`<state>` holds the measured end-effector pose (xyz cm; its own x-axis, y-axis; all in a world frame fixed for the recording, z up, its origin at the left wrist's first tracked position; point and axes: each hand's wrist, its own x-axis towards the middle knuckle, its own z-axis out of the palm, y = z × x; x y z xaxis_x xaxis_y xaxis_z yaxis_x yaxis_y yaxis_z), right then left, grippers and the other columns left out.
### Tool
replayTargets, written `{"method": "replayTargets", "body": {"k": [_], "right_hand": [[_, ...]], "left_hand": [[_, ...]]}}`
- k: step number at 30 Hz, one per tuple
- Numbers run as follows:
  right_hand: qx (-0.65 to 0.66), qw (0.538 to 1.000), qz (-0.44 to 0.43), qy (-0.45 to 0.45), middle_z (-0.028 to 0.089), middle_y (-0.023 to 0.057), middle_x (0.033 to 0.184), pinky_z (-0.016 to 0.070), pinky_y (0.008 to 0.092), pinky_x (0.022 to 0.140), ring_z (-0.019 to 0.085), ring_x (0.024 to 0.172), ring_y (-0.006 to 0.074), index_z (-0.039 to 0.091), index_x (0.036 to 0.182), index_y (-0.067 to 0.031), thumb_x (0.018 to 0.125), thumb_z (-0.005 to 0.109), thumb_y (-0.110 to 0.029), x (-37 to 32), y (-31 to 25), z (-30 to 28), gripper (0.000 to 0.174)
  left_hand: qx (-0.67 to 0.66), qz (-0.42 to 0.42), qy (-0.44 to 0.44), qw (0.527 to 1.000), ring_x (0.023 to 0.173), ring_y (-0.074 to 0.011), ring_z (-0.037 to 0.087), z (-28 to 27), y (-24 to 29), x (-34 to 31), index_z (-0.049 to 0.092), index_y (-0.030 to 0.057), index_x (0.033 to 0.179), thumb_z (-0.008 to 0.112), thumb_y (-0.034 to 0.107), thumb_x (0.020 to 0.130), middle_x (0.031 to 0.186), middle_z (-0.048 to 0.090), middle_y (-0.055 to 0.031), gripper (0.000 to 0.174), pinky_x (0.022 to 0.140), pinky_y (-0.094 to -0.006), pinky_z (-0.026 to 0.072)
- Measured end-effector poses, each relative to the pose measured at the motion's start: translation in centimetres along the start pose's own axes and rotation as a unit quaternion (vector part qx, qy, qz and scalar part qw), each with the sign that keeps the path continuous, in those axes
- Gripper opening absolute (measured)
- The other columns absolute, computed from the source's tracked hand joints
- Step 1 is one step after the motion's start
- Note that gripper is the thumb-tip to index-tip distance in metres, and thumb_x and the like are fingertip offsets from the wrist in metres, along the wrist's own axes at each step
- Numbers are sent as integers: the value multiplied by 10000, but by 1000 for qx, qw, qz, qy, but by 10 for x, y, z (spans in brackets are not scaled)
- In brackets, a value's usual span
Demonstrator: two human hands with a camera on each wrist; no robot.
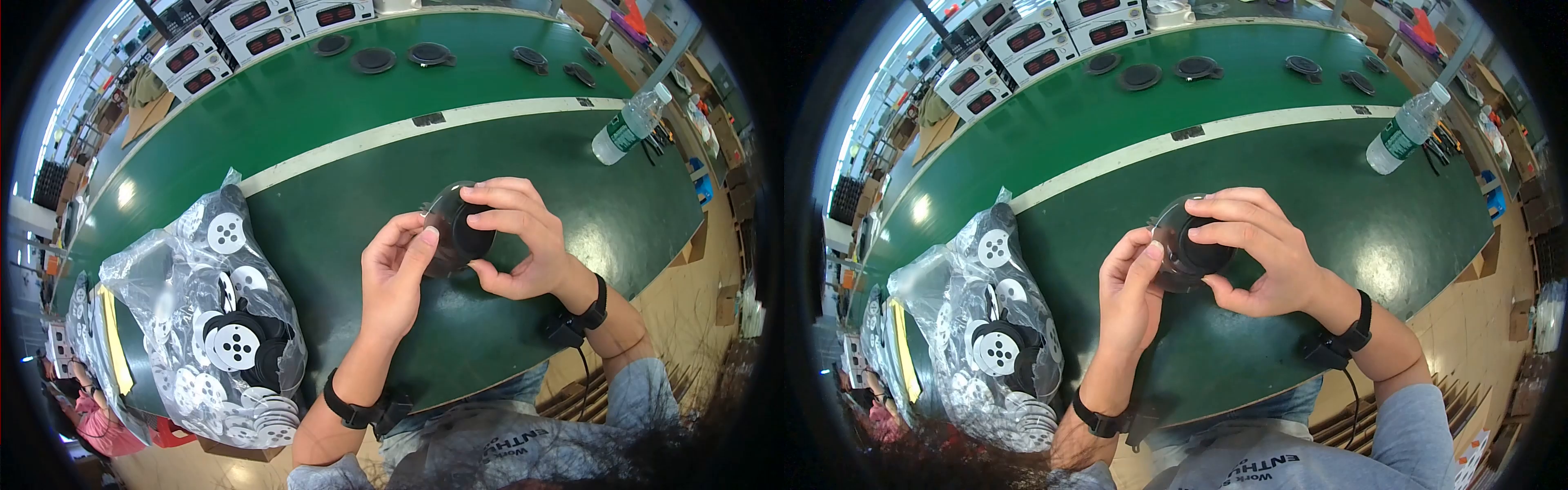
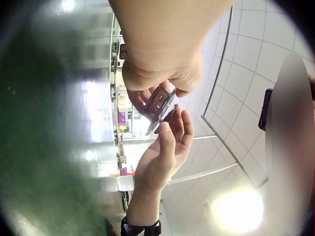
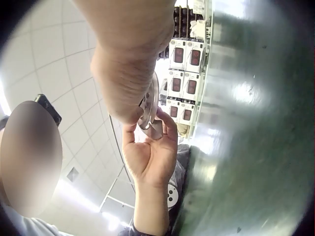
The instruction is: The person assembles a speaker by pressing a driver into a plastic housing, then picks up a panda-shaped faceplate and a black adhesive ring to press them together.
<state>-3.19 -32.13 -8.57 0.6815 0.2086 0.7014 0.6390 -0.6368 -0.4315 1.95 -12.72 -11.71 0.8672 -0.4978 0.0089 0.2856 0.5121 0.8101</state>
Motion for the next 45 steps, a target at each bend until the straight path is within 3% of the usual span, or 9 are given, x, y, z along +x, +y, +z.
{"method": "replayTargets", "body": {"k": [11,15,16,19,20,24,30,36,45], "right_hand": [[79,996,-43,29,629,188,1255,490,460,964,591,1147,375,575,1163,-68,630,739,-30,-7,6,3,559],[159,985,-40,45,569,232,1284,451,479,1005,548,1184,377,486,1218,-71,677,719,-67,-14,9,4,588],[181,982,-38,43,550,240,1294,441,481,1016,532,1199,374,459,1234,-73,686,714,-74,-15,9,4,604],[306,951,1,52,500,243,1318,413,473,1046,478,1245,361,401,1265,-80,687,705,-65,-15,4,6,653],[309,950,15,29,468,221,1330,392,467,1071,447,1271,346,364,1280,-101,713,710,-117,-15,3,3,664],[386,898,196,75,463,170,1310,396,433,1089,457,1276,299,337,1284,-158,747,734,-272,-15,-20,2,677],[450,863,210,89,470,159,1283,437,420,1075,471,1268,288,340,1281,-168,727,739,-274,-12,-17,1,691],[480,837,245,91,467,157,1300,442,428,1070,475,1269,298,336,1302,-168,707,714,-263,-11,-15,0,711],[628,737,232,91,517,188,1285,447,441,1062,506,1248,325,363,1346,-151,673,653,-277,-13,-3,-6,744]], "left_hand": [[-10,53,-86,995,944,-116,650,4,3,-4,626,-59,1118,714,-79,851,1063,676,-86,282,857,-265,546],[40,105,-114,987,1012,-188,655,8,2,-9,633,-55,1092,760,-93,796,1123,662,-142,324,915,-324,550],[86,129,-79,985,943,-179,674,12,4,-10,675,-35,1002,796,-80,743,1056,689,-139,289,843,-306,567],[292,265,-59,917,833,-176,693,19,12,-16,698,-8,921,812,-53,691,920,707,-117,261,730,-281,571],[312,311,-23,897,724,-199,689,24,12,-16,701,18,854,811,-34,646,815,696,-94,240,634,-277,557],[319,420,-15,850,684,-229,670,24,5,-17,695,36,836,790,-33,652,812,679,-77,219,600,-295,559],[363,484,-39,795,682,-225,664,22,0,-18,691,39,841,778,-29,660,814,663,-50,212,599,-302,564],[380,480,-21,790,698,-219,669,23,2,-18,691,41,843,771,-32,650,828,660,-47,222,598,-295,569],[482,508,-76,709,787,-214,683,22,9,-28,705,55,888,786,9,676,900,672,-49,232,654,-318,585]]}}
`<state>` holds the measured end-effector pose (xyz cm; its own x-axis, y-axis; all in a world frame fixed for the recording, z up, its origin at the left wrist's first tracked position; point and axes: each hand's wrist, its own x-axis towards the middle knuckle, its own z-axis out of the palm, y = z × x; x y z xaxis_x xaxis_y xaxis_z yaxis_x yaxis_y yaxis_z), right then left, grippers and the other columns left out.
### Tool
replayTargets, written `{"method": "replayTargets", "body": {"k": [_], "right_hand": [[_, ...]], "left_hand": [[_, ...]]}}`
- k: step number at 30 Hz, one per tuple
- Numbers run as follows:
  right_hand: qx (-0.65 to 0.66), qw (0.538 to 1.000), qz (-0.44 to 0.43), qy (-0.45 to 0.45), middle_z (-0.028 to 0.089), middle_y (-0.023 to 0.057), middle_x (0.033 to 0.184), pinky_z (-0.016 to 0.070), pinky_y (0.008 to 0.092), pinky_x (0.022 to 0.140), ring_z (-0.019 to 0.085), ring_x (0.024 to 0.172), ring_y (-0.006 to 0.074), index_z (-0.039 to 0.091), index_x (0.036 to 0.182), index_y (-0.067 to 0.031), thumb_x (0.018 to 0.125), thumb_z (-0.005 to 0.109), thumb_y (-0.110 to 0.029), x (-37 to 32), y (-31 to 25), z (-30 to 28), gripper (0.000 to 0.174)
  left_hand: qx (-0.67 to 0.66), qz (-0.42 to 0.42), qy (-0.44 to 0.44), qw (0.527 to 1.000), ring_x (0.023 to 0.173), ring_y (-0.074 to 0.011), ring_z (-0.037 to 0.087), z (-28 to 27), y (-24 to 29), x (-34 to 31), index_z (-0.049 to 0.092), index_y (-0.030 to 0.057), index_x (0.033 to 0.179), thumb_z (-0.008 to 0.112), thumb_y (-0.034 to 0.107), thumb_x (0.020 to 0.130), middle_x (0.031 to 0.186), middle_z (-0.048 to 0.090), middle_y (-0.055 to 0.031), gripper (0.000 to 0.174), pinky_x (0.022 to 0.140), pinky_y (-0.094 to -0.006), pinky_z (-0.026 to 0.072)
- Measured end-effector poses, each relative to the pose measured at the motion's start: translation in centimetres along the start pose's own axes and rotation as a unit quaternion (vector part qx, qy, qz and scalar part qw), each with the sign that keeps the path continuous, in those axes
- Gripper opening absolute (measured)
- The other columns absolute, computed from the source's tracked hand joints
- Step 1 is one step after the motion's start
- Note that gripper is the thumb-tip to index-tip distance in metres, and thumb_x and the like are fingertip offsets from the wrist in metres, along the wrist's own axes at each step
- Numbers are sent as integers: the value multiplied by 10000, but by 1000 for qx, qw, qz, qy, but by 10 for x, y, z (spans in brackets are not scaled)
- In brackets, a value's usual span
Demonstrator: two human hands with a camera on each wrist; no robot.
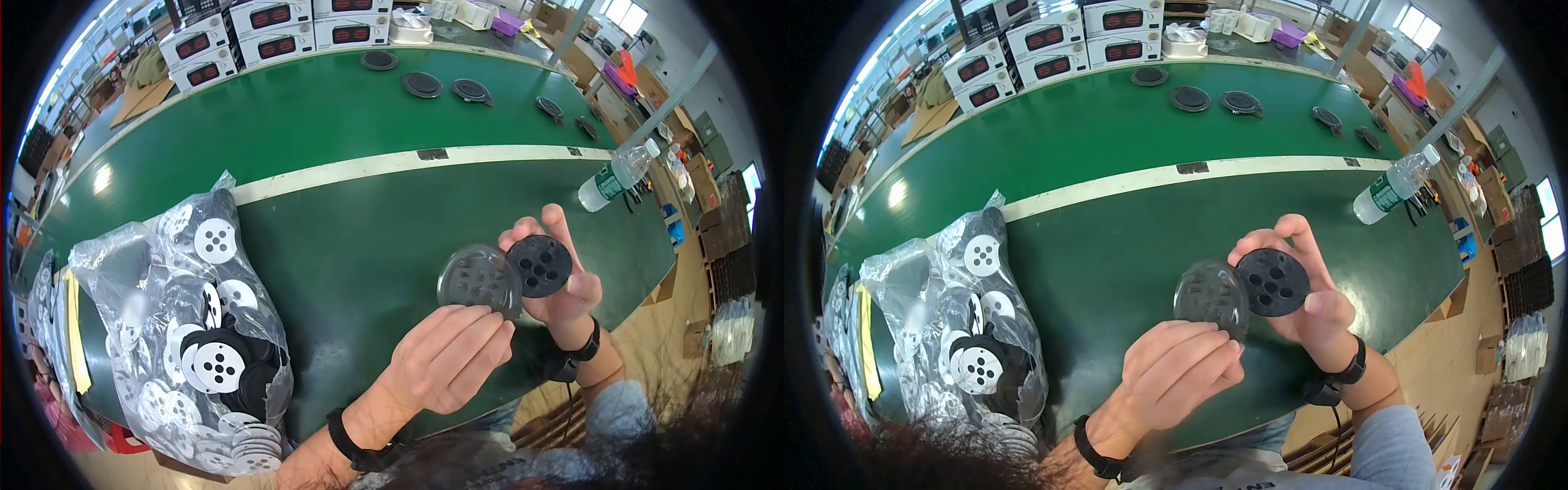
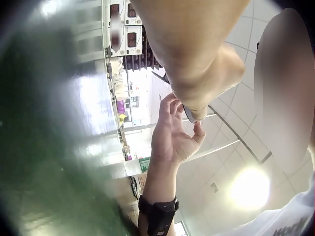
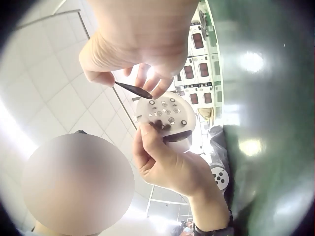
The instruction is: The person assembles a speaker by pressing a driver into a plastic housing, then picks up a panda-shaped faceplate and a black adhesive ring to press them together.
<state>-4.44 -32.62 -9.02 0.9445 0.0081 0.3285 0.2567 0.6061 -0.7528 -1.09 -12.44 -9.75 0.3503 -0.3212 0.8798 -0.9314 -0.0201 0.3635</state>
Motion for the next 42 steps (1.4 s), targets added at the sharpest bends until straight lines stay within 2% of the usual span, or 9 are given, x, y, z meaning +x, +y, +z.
{"method": "replayTargets", "body": {"k": [9,13,14,17,24,30,34,40,42], "right_hand": [[49,999,12,-14,503,229,1314,434,454,1071,516,1251,340,378,1358,-123,679,642,-261,2,0,-4,741],[53,998,20,-5,490,236,1337,425,465,1079,504,1266,335,379,1355,-98,706,660,-244,5,-1,-8,722],[57,998,20,-8,487,236,1342,425,468,1079,501,1268,334,379,1354,-93,712,665,-239,7,0,-10,718],[66,997,24,-21,481,234,1352,428,471,1076,496,1276,330,381,1352,-90,728,677,-223,9,1,-11,704],[12,999,20,-37,506,225,1335,437,445,1073,516,1269,317,435,1288,-79,763,711,-234,9,1,-9,613],[-151,987,-32,-54,523,225,1336,423,419,1069,539,1239,304,456,1267,-34,803,724,-221,6,2,-4,568],[-311,935,-133,-106,548,237,1326,439,413,1026,568,1191,309,542,1207,-2,764,737,-165,6,0,-5,510],[-612,740,-257,-112,635,217,1224,530,410,880,637,1048,348,636,1083,-13,671,779,-151,9,-14,10,457],[-645,708,-267,-108,644,201,1213,537,413,864,643,1031,356,649,1049,-23,644,786,-139,11,-14,11,444]], "left_hand": [[9,-26,-60,998,800,-215,693,-4,0,-3,686,27,864,802,38,707,912,685,-84,195,681,-320,584],[-62,-232,20,971,791,-180,687,-3,2,10,643,1,835,774,9,749,894,682,-114,158,682,-272,563],[-100,-288,43,952,803,-126,657,0,-2,5,620,2,925,713,-16,836,890,681,-86,130,714,-233,534],[-324,-490,104,803,873,-47,588,4,-7,5,556,9,1061,611,10,958,943,641,-13,117,757,-205,494],[-415,-532,115,729,899,-69,631,6,-15,5,498,0,1160,579,-7,972,1031,699,-97,205,757,-195,488],[-408,-532,81,737,887,-85,657,3,-15,5,496,-16,1283,575,-35,957,1089,709,-133,335,758,-207,514],[-382,-508,66,769,925,-88,657,2,-14,5,523,-34,1307,571,-48,951,1109,705,-124,360,760,-209,521],[-391,-486,70,779,969,-99,653,1,-11,6,541,-59,1302,565,-70,941,1134,694,-131,362,788,-215,526],[-396,-479,67,780,980,-105,652,1,-11,5,544,-64,1299,566,-76,938,1135,690,-133,362,801,-218,528]]}}
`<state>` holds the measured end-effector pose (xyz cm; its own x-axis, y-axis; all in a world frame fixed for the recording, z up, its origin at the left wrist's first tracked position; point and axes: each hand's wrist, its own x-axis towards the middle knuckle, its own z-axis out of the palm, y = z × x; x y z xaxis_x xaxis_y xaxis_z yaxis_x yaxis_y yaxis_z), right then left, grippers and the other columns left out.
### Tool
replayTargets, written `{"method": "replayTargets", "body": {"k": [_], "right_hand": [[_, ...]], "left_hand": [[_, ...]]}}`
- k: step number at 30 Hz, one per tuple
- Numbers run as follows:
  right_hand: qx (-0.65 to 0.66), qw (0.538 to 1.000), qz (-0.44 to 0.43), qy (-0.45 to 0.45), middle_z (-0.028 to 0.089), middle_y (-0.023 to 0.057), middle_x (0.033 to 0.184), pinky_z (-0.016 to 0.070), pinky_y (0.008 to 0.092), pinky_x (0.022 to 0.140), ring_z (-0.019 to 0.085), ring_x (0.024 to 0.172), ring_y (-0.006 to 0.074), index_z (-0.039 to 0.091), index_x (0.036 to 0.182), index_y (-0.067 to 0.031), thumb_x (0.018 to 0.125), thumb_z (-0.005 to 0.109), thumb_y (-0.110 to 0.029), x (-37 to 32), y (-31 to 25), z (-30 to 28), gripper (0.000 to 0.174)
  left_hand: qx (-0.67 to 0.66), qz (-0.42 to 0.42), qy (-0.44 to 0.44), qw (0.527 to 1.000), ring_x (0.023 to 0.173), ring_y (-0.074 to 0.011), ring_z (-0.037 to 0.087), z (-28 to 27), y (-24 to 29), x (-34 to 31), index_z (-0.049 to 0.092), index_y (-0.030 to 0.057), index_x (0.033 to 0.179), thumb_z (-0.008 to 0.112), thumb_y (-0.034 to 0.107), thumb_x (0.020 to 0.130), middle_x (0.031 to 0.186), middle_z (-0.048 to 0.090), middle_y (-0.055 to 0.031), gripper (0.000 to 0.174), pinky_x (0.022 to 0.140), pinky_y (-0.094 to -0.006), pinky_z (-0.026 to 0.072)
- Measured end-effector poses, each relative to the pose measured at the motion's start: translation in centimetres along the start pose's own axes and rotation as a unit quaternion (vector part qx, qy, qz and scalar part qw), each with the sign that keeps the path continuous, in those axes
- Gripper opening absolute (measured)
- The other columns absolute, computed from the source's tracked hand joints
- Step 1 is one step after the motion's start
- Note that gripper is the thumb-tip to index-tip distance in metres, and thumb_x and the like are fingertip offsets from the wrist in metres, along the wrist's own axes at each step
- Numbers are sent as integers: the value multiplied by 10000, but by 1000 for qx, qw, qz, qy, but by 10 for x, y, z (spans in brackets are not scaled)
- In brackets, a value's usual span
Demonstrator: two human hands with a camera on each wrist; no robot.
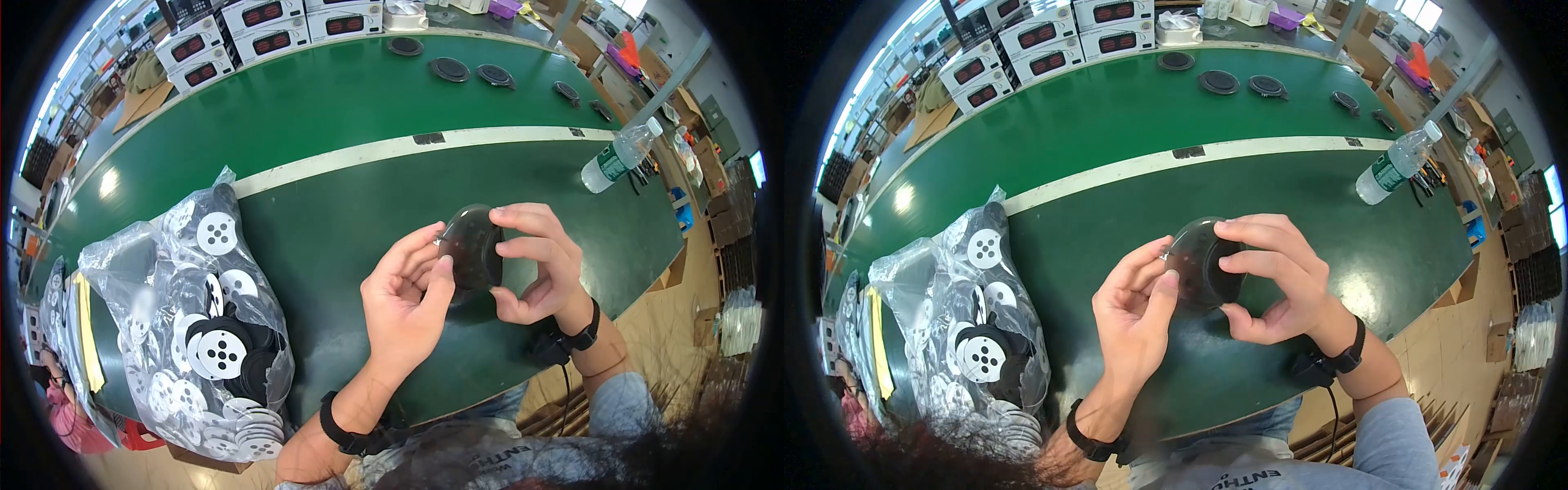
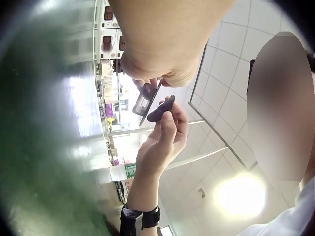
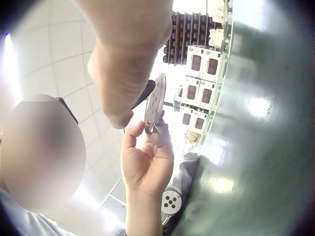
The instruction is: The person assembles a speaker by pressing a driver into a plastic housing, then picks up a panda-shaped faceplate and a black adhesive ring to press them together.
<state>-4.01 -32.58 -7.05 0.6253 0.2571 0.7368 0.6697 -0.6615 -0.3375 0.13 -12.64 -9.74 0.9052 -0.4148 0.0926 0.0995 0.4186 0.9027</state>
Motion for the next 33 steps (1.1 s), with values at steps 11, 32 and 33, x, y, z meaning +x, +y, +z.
{"method": "replayTargets", "body": {"k": [11,32,33], "right_hand": [[-50,998,-42,-11,648,173,1212,548,412,835,643,1046,349,670,993,-41,593,786,-76,0,-2,3,419],[-107,991,-74,37,647,87,1185,557,396,803,626,1075,303,690,894,-91,699,779,-184,-10,-6,2,234],[-106,991,-75,39,647,84,1186,558,396,803,625,1077,302,694,896,-91,700,780,-188,-10,-6,2,236]], "left_hand": [[-22,13,-7,1000,1001,-134,661,4,4,-4,603,-72,1246,641,-80,885,1120,692,-139,363,881,-263,538],[118,201,-7,972,803,-184,728,11,1,-10,695,-3,1119,729,-14,775,997,738,-128,346,741,-277,593],[119,206,-7,971,801,-186,728,11,1,-10,695,-3,1115,728,-13,776,995,738,-129,341,741,-278,592]]}}
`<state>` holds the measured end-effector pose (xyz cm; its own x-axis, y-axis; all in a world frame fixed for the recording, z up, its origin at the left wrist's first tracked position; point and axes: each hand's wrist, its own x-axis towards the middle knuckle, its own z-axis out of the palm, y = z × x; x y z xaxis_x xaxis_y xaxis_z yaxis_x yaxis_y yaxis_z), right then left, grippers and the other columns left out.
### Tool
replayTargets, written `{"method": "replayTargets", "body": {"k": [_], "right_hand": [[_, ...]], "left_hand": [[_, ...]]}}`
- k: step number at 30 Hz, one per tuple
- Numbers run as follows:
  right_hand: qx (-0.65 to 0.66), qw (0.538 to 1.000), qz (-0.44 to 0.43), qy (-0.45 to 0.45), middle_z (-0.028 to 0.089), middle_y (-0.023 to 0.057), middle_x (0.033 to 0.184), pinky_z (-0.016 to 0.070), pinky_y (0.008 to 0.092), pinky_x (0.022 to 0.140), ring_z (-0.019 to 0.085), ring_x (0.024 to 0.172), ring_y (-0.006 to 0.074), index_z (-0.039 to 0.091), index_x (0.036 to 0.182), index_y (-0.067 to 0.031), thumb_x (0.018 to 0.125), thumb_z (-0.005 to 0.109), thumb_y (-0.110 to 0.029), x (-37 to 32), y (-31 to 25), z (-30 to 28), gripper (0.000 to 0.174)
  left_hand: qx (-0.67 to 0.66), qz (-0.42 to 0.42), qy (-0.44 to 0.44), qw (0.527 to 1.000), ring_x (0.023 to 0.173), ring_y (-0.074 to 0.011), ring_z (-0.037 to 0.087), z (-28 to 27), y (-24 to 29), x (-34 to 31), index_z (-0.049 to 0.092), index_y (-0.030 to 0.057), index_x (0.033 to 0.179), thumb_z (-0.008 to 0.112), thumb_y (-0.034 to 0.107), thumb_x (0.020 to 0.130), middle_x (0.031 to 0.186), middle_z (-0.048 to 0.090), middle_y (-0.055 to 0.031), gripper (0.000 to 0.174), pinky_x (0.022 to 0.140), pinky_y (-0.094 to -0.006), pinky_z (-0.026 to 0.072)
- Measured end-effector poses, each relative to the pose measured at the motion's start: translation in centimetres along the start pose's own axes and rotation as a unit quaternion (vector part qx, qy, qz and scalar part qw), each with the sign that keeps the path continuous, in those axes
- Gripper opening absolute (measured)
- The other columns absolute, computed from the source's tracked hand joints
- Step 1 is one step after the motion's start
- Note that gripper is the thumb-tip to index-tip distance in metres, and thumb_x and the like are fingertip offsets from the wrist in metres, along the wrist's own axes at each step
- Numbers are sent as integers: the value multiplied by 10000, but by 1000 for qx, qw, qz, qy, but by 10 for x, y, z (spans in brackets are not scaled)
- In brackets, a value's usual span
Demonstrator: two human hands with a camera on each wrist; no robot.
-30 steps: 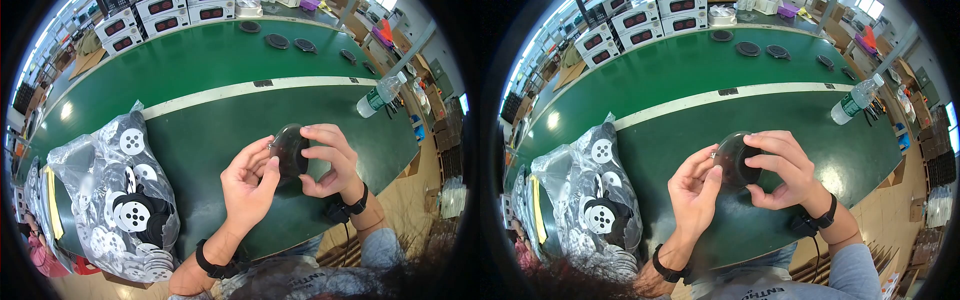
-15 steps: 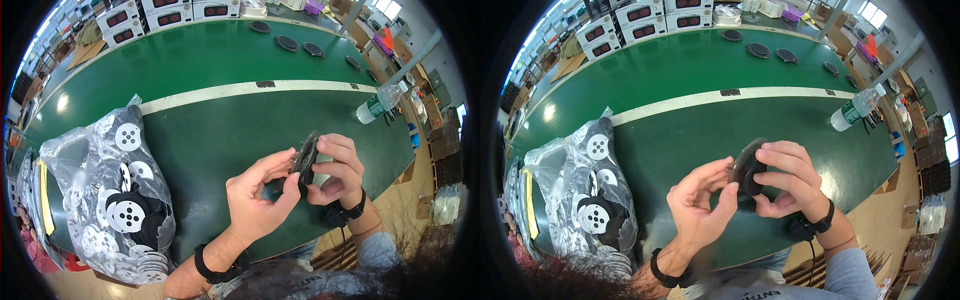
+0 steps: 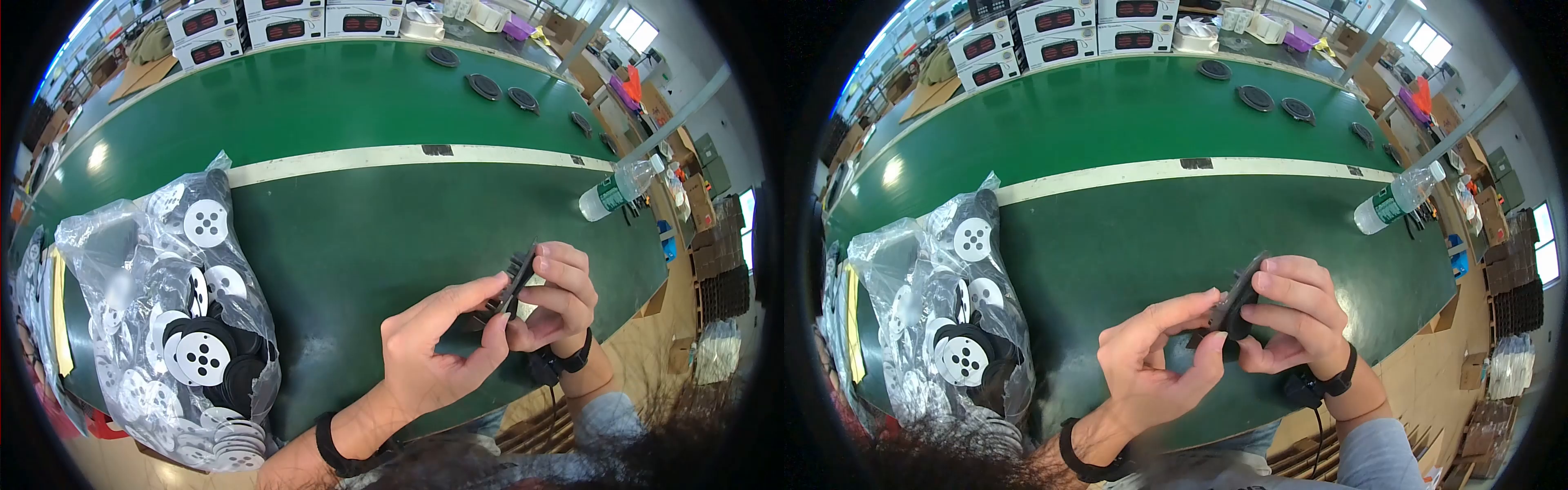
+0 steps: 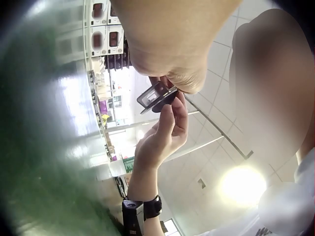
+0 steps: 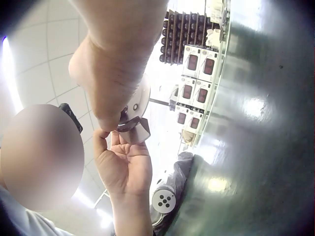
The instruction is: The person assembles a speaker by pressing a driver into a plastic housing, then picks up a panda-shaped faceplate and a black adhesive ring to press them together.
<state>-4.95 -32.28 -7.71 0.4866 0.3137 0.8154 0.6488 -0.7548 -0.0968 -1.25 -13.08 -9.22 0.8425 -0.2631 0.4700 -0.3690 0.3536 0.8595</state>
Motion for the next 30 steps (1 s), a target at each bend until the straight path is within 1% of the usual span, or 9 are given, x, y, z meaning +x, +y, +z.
{"method": "replayTargets", "body": {"k": [6,9,12,15,27,30], "right_hand": [[8,1000,-6,10,645,77,1190,562,398,806,620,1087,293,709,913,-89,714,788,-208,0,0,1,245],[7,1000,-3,3,644,75,1194,562,400,811,617,1092,291,713,923,-93,722,791,-212,0,-1,-1,246],[7,1000,-4,7,642,73,1198,563,401,813,616,1095,290,717,930,-100,727,791,-212,-1,0,0,243],[6,1000,-7,7,640,73,1203,564,401,810,616,1094,292,719,933,-104,729,789,-208,0,-1,0,240],[1,1000,-7,4,637,83,1190,567,402,798,620,1073,293,716,944,-102,733,774,-210,1,-3,-4,245],[3,1000,-2,2,636,84,1187,564,404,793,619,1064,291,713,946,-99,735,771,-214,1,-4,-5,247]], "left_hand": [[-2,4,-4,1000,792,-191,725,0,0,-1,697,-1,1112,723,3,783,949,734,-133,331,732,-277,588],[5,1,-54,999,944,-195,718,-6,3,1,643,-81,1168,717,-122,755,1072,713,-183,422,852,-300,596],[-4,1,-10,1000,791,-188,725,-1,1,0,697,0,1116,724,5,784,948,735,-129,333,734,-276,589],[-26,-16,4,1000,795,-182,726,1,0,-2,698,0,1117,726,3,784,966,738,-126,333,740,-274,591],[-22,-14,-1,1000,796,-174,726,0,-1,-3,702,2,1106,738,9,785,978,740,-126,324,724,-274,596],[-20,-19,-49,998,970,-200,706,-5,2,-3,635,-84,1177,705,-154,754,1066,704,-195,434,862,-309,591]]}}
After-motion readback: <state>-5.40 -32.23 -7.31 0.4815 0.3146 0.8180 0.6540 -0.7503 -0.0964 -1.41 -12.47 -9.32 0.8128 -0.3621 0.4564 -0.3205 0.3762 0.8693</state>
